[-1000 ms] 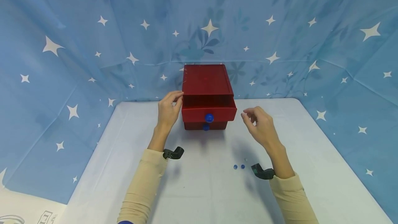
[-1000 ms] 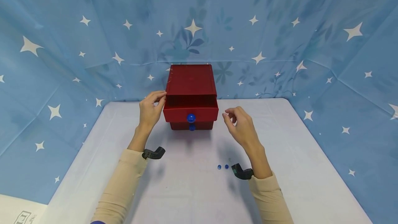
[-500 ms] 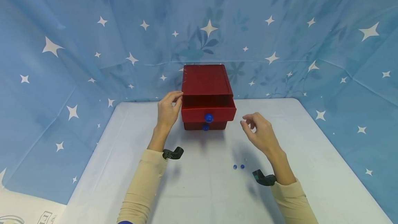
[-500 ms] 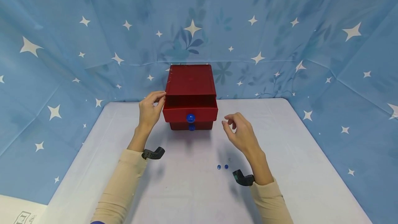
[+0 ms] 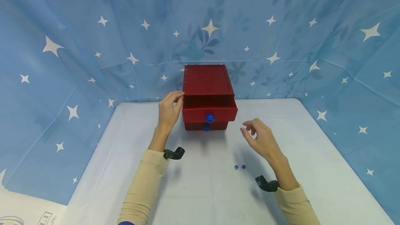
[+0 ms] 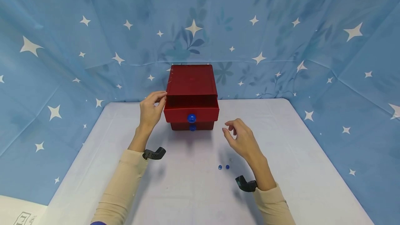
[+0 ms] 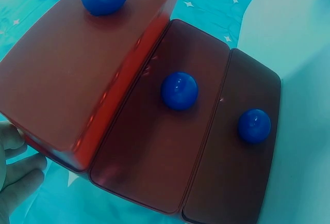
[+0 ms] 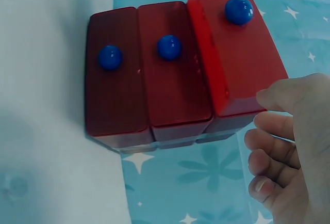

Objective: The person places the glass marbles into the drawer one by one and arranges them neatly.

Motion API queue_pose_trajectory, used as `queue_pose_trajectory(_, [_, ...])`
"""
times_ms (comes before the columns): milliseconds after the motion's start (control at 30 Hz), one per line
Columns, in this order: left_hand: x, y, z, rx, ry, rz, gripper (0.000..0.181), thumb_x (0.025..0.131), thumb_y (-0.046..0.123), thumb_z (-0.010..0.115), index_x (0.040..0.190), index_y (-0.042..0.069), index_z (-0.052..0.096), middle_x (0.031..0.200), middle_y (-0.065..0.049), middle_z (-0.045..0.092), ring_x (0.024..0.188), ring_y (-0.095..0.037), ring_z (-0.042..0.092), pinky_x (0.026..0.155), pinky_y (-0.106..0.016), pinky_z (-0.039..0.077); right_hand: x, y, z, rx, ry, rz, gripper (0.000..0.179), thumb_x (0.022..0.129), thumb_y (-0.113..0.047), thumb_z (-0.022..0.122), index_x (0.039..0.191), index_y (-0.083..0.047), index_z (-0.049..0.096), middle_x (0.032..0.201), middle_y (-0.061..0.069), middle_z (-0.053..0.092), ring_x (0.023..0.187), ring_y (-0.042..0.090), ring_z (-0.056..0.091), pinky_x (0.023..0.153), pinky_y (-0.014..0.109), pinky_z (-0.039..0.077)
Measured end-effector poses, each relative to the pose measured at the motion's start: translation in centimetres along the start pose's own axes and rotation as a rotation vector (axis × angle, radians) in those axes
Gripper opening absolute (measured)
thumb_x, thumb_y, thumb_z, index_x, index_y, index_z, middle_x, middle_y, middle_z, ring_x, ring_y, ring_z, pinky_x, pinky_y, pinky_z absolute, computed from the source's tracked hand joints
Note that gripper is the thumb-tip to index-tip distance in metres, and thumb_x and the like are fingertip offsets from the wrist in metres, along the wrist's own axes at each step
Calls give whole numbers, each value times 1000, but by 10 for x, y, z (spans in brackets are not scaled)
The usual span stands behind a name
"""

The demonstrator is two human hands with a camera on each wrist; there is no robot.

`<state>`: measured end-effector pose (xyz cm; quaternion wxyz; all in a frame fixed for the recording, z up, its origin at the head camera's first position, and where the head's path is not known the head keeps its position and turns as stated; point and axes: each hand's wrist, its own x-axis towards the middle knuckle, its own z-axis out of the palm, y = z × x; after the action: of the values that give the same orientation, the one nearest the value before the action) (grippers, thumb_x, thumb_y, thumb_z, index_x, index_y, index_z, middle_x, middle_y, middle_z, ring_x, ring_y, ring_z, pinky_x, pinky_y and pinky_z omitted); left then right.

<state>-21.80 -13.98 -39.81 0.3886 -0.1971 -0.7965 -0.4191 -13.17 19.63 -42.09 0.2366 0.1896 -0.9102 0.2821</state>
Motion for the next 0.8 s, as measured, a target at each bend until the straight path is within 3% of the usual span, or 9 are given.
queue_pose_trajectory(267, [0,1,0,-10,15,9,19,96,5,65,111,0,75,111,-15,74,90,-26,73,82,-36,63,-11,1,-1,-20,-88,50,26,91,-21,72,112,-6,68,91,6,64,77,17,54,60,22,49])
queue_pose_trajectory(800, [0,2,1,-18,35,18,18,94,4,67,110,-1,75,110,-14,75,88,-27,73,80,-38,63,-27,3,5,-29,-158,102,30,91,-24,73,116,-8,67,92,6,64,78,17,55,61,21,50])
